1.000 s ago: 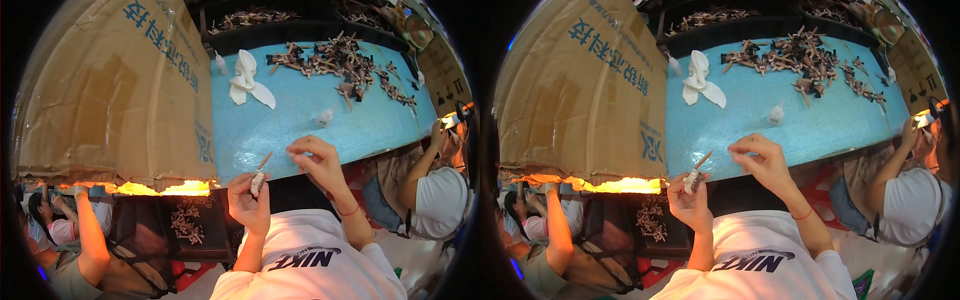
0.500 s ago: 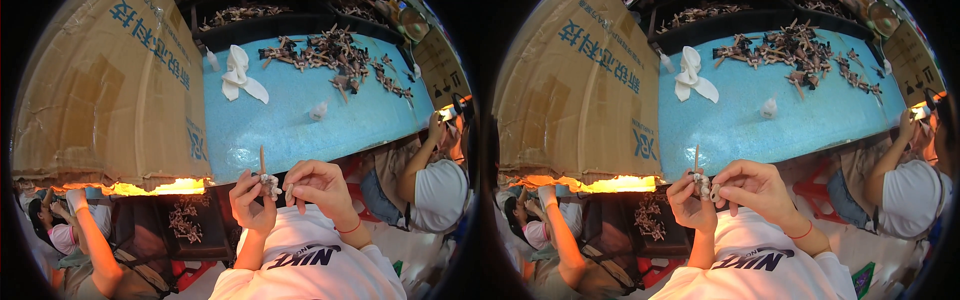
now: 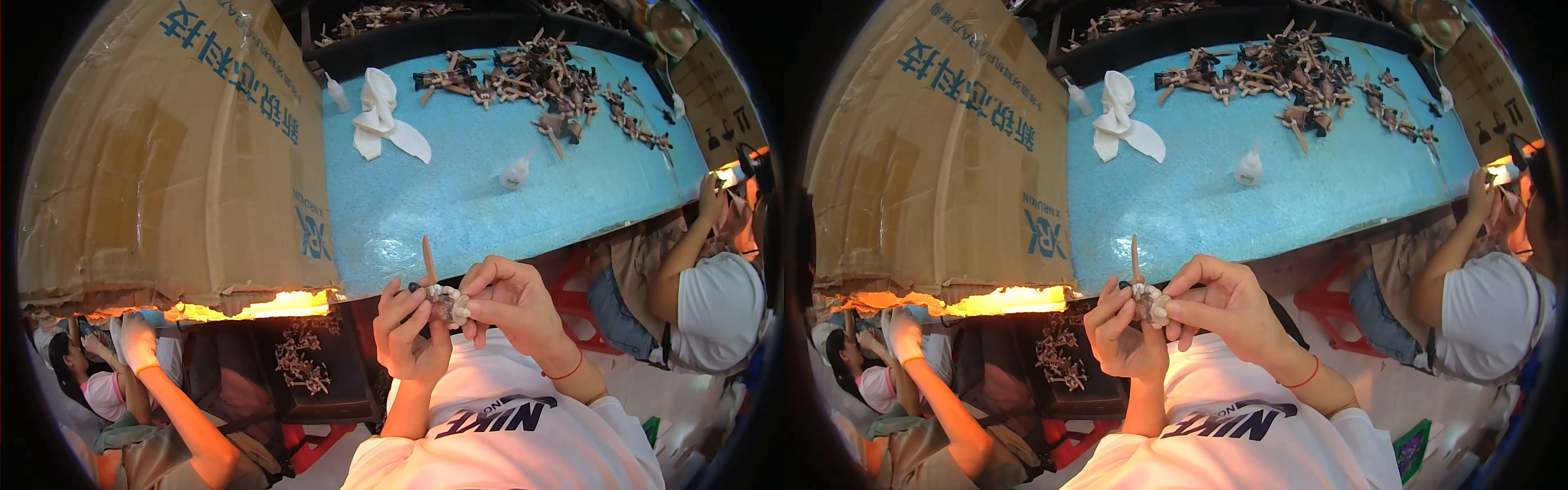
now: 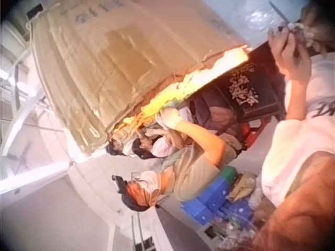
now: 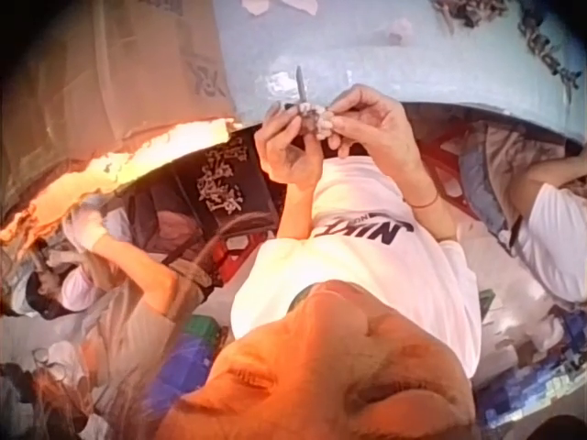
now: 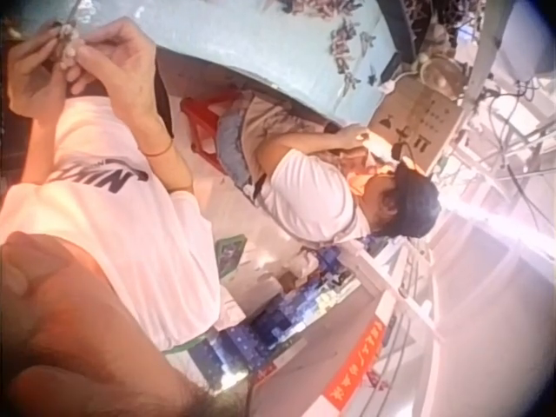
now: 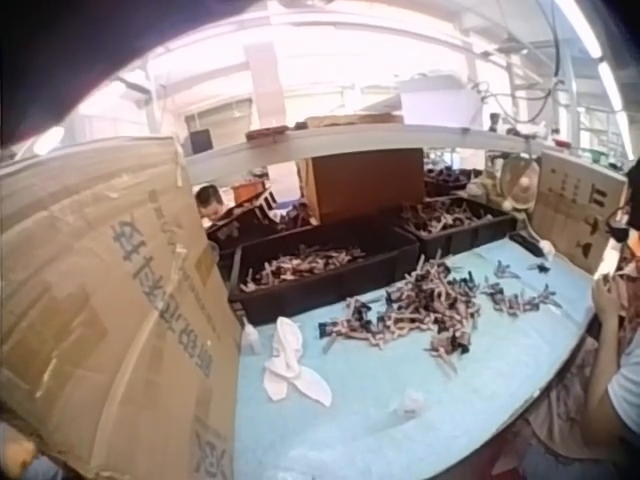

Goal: The person assembles toy figurines by retrieving components from inside a heated cardboard box, applying glue to figurine parts with a bottle, and attaching the pieces together by hand.

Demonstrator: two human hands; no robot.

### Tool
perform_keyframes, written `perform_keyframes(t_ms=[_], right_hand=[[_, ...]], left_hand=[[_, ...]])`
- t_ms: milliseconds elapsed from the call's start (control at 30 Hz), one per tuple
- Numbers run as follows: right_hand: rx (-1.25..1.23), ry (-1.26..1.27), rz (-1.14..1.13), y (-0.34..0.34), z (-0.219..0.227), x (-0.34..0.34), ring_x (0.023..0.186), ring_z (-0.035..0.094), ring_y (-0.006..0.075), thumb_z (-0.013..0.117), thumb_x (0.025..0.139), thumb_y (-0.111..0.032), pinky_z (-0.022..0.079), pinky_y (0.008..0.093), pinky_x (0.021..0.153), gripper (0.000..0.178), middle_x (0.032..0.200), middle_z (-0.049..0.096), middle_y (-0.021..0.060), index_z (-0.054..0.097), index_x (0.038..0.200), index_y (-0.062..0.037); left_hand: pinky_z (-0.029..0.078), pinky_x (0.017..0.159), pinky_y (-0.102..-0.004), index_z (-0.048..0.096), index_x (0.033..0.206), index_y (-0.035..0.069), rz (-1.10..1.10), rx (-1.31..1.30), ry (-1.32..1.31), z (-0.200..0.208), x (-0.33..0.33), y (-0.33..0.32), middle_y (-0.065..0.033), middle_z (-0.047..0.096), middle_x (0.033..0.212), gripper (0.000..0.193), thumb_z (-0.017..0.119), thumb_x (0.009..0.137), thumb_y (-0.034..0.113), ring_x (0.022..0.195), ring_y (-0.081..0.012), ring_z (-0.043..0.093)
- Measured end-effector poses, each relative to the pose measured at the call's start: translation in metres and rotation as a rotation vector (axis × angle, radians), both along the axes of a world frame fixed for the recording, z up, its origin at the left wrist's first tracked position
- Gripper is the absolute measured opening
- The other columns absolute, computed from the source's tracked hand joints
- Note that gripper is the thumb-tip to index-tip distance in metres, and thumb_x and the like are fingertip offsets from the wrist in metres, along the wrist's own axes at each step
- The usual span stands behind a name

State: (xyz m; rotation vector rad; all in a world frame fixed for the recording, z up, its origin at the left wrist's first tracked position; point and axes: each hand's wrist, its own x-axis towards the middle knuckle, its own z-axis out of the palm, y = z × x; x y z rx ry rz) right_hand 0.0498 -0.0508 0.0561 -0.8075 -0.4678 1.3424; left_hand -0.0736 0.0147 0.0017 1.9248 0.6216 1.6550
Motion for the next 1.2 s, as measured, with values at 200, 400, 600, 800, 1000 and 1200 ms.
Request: perform_keyframes(t_ms=[200,400,600,800,1000,1200], right_hand=[[-0.021,0.002,0.017,0.000,0.002,0.003,0.070,0.064,0.0175,0.058,0.084,0.000,0.056,0.0269,0.060,0.009,0.087,0.062,0.0154,0.052,0.090,0.0035],[-0.028,-0.091,-0.109,-0.002,0.007,0.002,0.071,0.064,0.0206,0.056,0.080,0.007,0.058,0.0298,0.059,0.009,0.088,0.056,0.0158,0.050,0.088,0.0061],[0.004,-0.155,-0.104,-0.008,0.009,0.006,0.080,0.063,0.0232,0.055,0.079,0.011,0.059,0.0318,0.066,0.011,0.092,0.053,0.0167,0.050,0.088,0.0087],[0.100,-0.262,-0.057,-0.015,0.010,0.011,0.083,0.062,0.0191,0.055,0.082,0.007,0.057,0.0289,0.072,0.008,0.094,0.056,0.0142,0.051,0.090,0.0082],[0.027,-0.320,0.030,-0.022,0.015,0.019,0.087,0.061,0.0161,0.059,0.079,0.006,0.055,0.0273,0.074,0.019,0.096,0.058,0.0132,0.050,0.096,0.0074],[0.064,-0.309,0.059,-0.026,0.013,0.023,0.088,0.061,0.0137,0.059,0.077,0.007,0.053,0.0236,0.073,0.027,0.097,0.058,0.0121,0.048,0.102,0.0056]], left_hand=[[0.050,0.086,-0.0448,0.058,0.093,0.000,-0.011,-0.028,0.009,0.002,0.003,0.000,-0.0151,0.056,0.100,0.033,0.061,0.065,-0.016,0.089,-0.0280,0.061],[0.052,0.084,-0.0351,0.058,0.103,-0.002,-0.225,-0.386,-0.054,0.015,0.005,-0.004,-0.0238,0.045,0.117,0.041,0.053,0.066,-0.020,0.105,-0.0346,0.056],[0.048,0.089,-0.0374,0.058,0.106,-0.003,-0.460,-0.493,-0.096,0.034,0.000,-0.001,-0.0240,0.043,0.120,0.044,0.051,0.065,-0.016,0.111,-0.0360,0.052],[0.046,0.090,-0.0385,0.059,0.105,-0.003,-0.459,-0.434,-0.015,0.042,-0.003,-0.005,-0.0240,0.045,0.119,0.042,0.057,0.064,-0.012,0.110,-0.0351,0.053],[0.046,0.088,-0.0373,0.060,0.102,-0.004,-0.462,-0.378,0.046,0.051,-0.002,-0.008,-0.0241,0.049,0.116,0.040,0.063,0.062,-0.010,0.106,-0.0338,0.056],[0.049,0.079,-0.0316,0.062,0.101,-0.004,-0.421,-0.309,0.171,0.058,-0.002,-0.010,-0.0241,0.054,0.114,0.040,0.067,0.062,-0.007,0.100,-0.0296,0.058]])
